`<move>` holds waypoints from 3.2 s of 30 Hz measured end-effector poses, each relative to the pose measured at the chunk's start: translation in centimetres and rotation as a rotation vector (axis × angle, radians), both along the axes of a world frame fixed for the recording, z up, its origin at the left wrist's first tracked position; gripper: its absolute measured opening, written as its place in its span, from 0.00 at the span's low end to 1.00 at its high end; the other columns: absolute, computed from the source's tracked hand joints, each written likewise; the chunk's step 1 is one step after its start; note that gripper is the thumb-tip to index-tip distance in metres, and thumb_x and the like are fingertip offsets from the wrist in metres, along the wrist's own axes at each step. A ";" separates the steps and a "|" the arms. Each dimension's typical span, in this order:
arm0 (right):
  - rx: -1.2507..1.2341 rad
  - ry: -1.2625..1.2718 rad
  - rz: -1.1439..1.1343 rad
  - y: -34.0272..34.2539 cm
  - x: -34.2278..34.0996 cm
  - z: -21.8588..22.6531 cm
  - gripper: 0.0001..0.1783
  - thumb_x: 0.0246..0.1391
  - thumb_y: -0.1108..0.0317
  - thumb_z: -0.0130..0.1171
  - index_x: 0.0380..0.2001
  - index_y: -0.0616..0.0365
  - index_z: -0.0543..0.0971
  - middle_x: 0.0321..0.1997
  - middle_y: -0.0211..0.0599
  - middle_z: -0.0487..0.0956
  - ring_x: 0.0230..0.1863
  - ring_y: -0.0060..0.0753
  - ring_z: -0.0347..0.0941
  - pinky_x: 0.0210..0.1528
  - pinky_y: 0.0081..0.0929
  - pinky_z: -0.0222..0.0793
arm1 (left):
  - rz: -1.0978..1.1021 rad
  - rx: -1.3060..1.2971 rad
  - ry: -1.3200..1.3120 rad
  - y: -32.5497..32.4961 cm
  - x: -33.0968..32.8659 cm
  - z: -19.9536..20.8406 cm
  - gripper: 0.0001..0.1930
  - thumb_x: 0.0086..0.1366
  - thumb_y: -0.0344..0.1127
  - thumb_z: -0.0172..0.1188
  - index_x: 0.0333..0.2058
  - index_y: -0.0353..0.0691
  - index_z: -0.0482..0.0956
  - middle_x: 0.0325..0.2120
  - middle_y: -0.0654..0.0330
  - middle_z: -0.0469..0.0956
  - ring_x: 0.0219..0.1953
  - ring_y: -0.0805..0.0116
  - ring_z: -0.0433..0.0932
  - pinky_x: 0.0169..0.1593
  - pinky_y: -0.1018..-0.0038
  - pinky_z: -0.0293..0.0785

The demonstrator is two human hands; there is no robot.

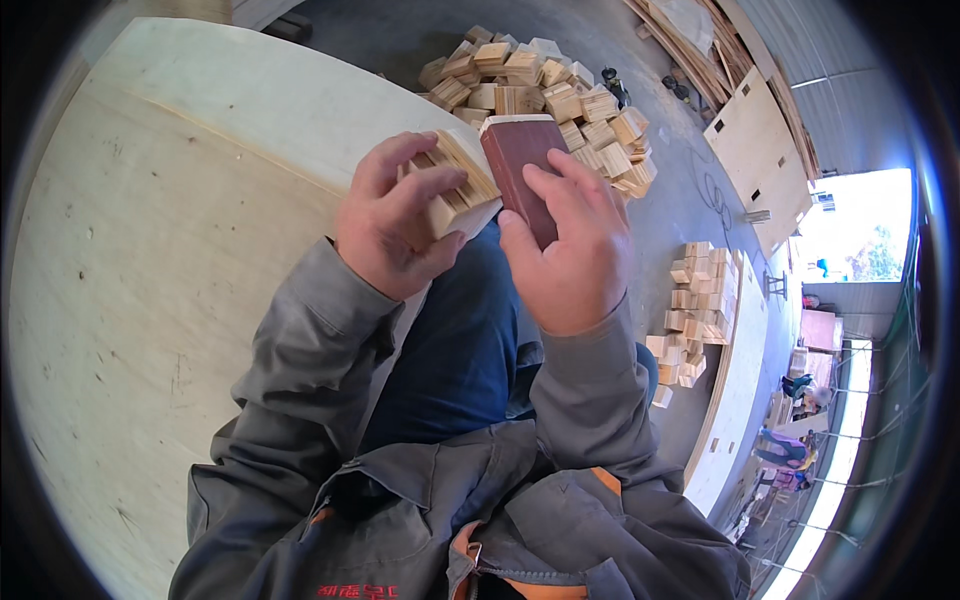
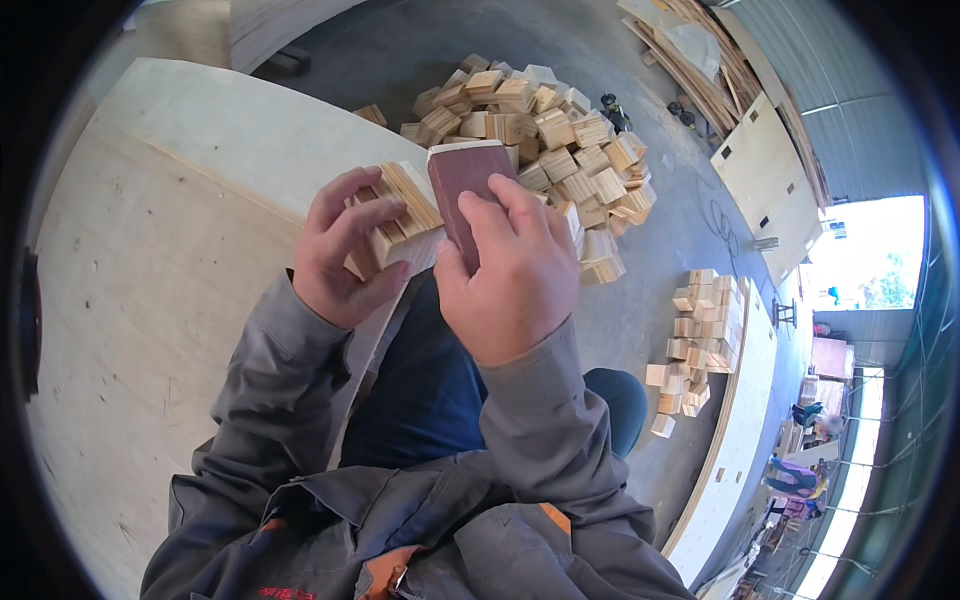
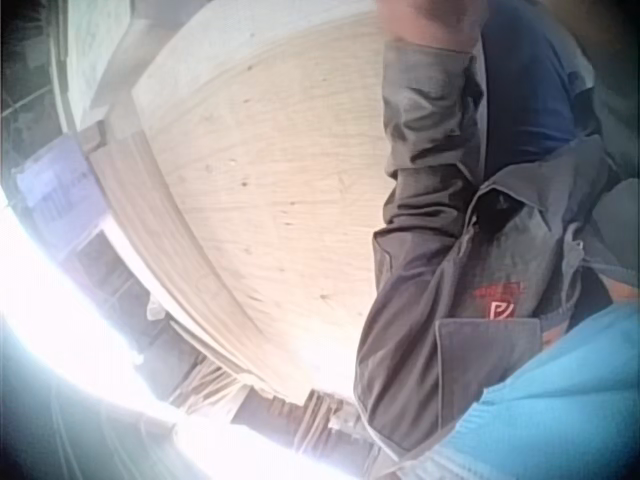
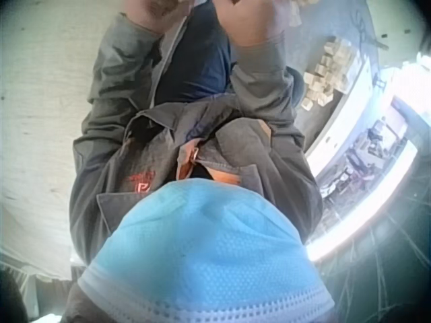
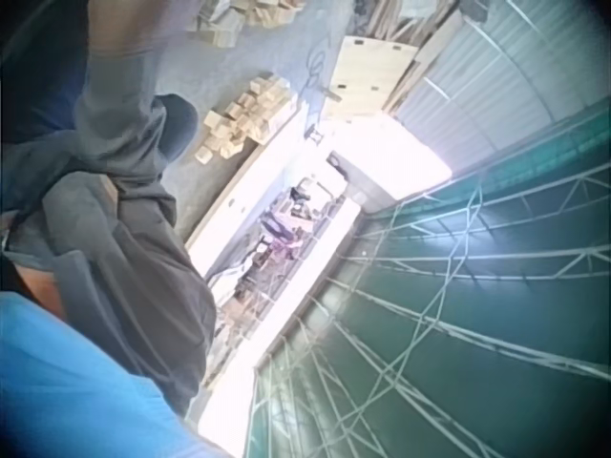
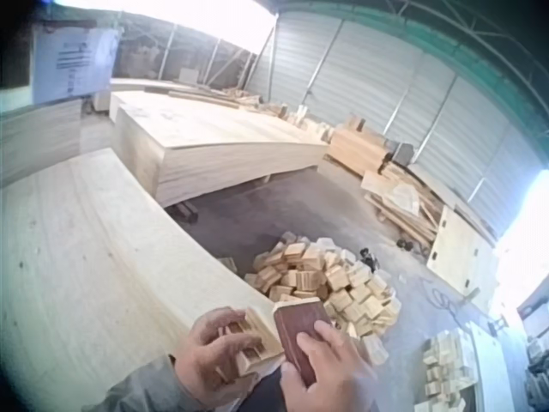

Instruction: The person sits on the floor and sands small wooden blocks one by one using a sanding block. They pick up a block, sand its surfaces, and place it into a separate pile, repeating this process throughout the clip.

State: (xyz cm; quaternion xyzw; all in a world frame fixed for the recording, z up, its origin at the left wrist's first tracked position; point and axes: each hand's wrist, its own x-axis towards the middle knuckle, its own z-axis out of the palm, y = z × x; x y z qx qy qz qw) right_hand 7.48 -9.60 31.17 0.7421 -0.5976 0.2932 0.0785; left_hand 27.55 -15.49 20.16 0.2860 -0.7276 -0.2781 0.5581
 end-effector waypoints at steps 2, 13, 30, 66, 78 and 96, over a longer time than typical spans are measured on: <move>0.010 0.021 -0.015 -0.8 -0.1 -0.4 0.22 0.52 0.66 0.78 0.52 0.57 0.89 0.61 0.48 0.84 0.58 0.58 0.81 0.61 0.51 0.79 | -0.008 -0.028 -0.053 0.2 -0.2 0.2 0.32 0.50 0.27 0.78 0.57 0.42 0.85 0.70 0.44 0.69 0.72 0.37 0.71 0.73 0.47 0.72; 0.049 -0.152 -0.018 -6.2 -2.4 -3.7 0.21 0.60 0.62 0.73 0.52 0.62 0.87 0.61 0.58 0.85 0.62 0.63 0.81 0.65 0.53 0.77 | -0.019 -0.084 -0.163 0.6 -0.8 0.8 0.35 0.45 0.24 0.78 0.57 0.45 0.85 0.69 0.44 0.70 0.73 0.34 0.69 0.74 0.44 0.70; 0.206 -0.588 -0.074 -5.0 -6.9 -9.4 0.26 0.57 0.61 0.78 0.55 0.64 0.86 0.59 0.53 0.86 0.60 0.54 0.83 0.64 0.45 0.79 | -0.091 0.300 0.181 -0.8 1.8 -1.1 0.62 0.53 0.33 0.83 0.80 0.34 0.51 0.67 0.45 0.69 0.70 0.53 0.73 0.73 0.55 0.70; 0.020 -0.182 0.205 -2.4 4.1 -4.2 0.69 0.42 0.55 0.84 0.83 0.60 0.56 0.80 0.53 0.69 0.74 0.59 0.70 0.74 0.54 0.64 | -0.195 0.612 0.870 -1.9 1.1 -1.7 0.54 0.61 0.28 0.74 0.81 0.36 0.52 0.71 0.44 0.70 0.73 0.48 0.70 0.78 0.50 0.64; -0.054 -0.376 0.014 -2.4 -3.7 -2.6 0.55 0.43 0.60 0.79 0.70 0.76 0.66 0.66 0.70 0.75 0.69 0.71 0.71 0.73 0.54 0.71 | -0.307 0.651 0.813 -4.5 3.3 -4.7 0.41 0.83 0.54 0.57 0.83 0.41 0.53 0.78 0.47 0.64 0.78 0.50 0.66 0.79 0.49 0.63; 0.087 -1.462 -1.628 42.8 -45.6 -28.2 0.27 0.53 0.45 0.83 0.42 0.58 0.91 0.32 0.40 0.85 0.25 0.36 0.78 0.25 0.36 0.74 | 0.310 0.276 -0.093 -6.3 7.4 -9.0 0.28 0.83 0.43 0.63 0.71 0.30 0.73 0.67 0.49 0.79 0.67 0.59 0.78 0.68 0.67 0.75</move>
